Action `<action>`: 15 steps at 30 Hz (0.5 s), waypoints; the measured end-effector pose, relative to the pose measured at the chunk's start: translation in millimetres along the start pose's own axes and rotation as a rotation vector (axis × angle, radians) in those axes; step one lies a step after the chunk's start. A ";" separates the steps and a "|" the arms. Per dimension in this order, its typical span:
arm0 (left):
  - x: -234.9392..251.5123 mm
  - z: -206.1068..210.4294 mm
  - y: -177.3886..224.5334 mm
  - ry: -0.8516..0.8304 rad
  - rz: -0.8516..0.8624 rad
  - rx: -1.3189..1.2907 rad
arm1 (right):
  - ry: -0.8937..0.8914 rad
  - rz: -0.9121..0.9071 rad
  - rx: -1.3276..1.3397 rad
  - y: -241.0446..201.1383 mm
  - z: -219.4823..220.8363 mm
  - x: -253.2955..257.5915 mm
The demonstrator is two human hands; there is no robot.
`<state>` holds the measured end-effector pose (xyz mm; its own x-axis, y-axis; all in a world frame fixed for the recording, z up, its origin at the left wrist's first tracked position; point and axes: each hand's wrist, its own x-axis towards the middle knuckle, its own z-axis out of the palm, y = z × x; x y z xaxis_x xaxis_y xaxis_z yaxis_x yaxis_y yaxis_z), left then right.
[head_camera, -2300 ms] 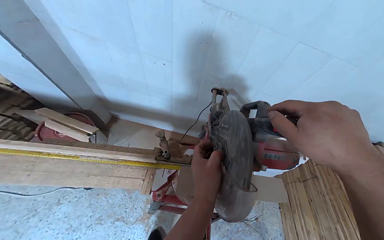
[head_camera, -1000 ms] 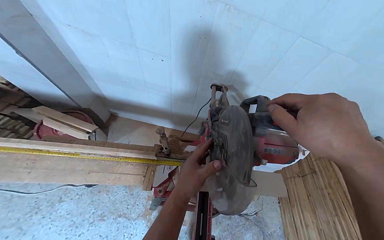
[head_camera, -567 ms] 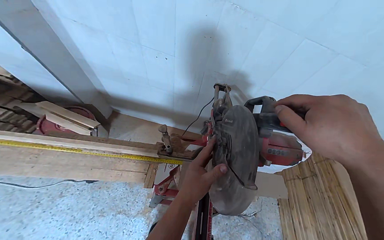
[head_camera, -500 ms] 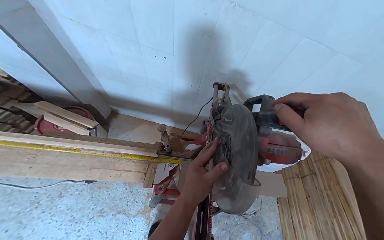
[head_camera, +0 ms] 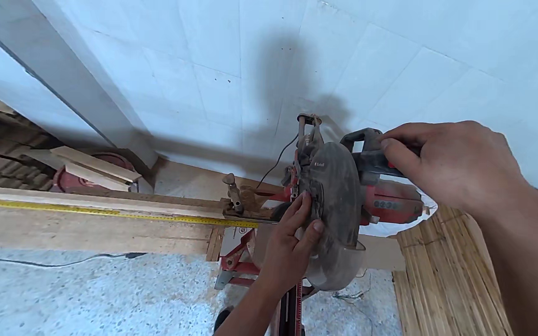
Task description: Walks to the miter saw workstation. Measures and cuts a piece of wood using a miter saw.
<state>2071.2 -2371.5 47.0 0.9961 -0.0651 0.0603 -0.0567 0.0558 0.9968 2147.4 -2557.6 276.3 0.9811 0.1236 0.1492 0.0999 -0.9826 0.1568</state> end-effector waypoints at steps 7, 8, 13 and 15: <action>37.3 -17.9 25.4 0.177 -0.162 0.035 | -0.023 0.004 -0.008 -3.7 -2.3 -3.7; 41.4 -19.4 28.1 0.175 -0.187 0.058 | -0.016 0.003 -0.008 -3.1 -1.3 -4.3; 45.4 -19.8 31.4 0.140 -0.177 0.073 | -0.040 0.009 0.017 -2.5 -3.0 -1.3; 43.2 -19.3 27.7 0.137 -0.126 0.052 | -0.047 0.011 0.042 -2.5 -4.0 -0.7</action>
<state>2114.0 -2353.6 76.2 0.9953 0.0680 -0.0692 0.0691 0.0040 0.9976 2145.8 -2554.7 279.7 0.9888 0.1067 0.1044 0.0947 -0.9889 0.1142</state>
